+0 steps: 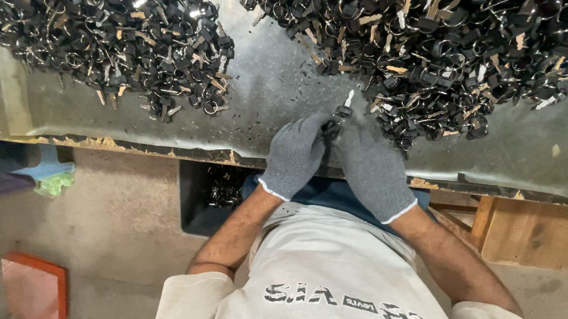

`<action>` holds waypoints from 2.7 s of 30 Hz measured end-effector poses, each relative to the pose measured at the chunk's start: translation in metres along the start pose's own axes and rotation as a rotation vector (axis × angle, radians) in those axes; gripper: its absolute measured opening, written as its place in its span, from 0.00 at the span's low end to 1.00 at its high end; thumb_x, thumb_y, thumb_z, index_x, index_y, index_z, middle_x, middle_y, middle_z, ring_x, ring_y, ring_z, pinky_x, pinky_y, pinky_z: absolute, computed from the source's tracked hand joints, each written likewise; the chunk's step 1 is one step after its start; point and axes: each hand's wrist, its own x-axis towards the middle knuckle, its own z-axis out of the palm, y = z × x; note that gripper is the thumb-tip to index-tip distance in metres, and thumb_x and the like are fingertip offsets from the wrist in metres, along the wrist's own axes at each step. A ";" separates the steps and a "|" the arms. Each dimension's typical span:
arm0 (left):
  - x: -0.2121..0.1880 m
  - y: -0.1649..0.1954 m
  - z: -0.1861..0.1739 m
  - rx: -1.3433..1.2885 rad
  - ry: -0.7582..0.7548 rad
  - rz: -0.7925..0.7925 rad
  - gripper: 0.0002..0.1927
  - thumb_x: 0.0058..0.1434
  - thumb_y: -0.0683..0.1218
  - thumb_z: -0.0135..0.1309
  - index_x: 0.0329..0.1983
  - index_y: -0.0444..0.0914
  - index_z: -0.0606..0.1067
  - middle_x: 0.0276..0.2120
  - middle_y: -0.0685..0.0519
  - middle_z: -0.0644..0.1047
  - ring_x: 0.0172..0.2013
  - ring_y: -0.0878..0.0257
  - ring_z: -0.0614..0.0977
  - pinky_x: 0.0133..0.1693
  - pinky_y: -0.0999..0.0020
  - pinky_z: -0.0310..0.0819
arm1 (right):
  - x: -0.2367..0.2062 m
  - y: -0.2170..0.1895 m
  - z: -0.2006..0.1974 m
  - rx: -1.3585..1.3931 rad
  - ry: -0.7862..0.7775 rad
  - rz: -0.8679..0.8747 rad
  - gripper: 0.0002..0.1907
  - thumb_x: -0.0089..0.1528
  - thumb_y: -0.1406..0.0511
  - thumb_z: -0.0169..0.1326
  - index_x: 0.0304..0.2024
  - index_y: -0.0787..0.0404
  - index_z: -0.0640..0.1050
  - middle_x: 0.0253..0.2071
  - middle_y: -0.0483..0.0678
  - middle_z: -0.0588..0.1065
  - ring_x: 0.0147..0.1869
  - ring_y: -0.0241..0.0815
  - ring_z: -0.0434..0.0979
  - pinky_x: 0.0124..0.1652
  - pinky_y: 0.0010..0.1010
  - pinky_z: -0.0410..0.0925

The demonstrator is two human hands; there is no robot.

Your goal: The person wearing gray gloves picks small black metal clips one at a time from a large pile on a metal workbench, briefly handles and checks each piece, and drops it into a bin below the bench. The sorting continues across the whole episode with the piles slowly shifting.

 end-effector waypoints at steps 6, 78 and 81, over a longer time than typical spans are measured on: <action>-0.003 -0.004 0.007 0.096 -0.078 0.096 0.21 0.61 0.37 0.53 0.59 0.38 0.72 0.41 0.46 0.76 0.43 0.47 0.80 0.48 0.53 0.75 | -0.001 -0.019 0.016 -0.160 -0.229 0.168 0.09 0.71 0.64 0.51 0.47 0.64 0.75 0.29 0.54 0.76 0.26 0.50 0.81 0.23 0.40 0.74; 0.046 0.002 -0.012 0.225 -0.112 0.328 0.15 0.62 0.53 0.61 0.41 0.38 0.75 0.41 0.44 0.77 0.43 0.45 0.79 0.43 0.52 0.73 | -0.007 0.012 -0.010 0.173 -0.070 -0.055 0.19 0.59 0.58 0.57 0.45 0.62 0.70 0.48 0.71 0.77 0.37 0.57 0.83 0.31 0.42 0.76; 0.030 0.005 -0.009 0.321 -0.138 0.228 0.11 0.58 0.46 0.60 0.43 0.41 0.77 0.38 0.47 0.78 0.43 0.49 0.81 0.46 0.51 0.75 | -0.009 0.011 -0.005 0.142 -0.262 0.321 0.15 0.72 0.59 0.53 0.49 0.66 0.72 0.32 0.60 0.78 0.33 0.58 0.82 0.30 0.46 0.74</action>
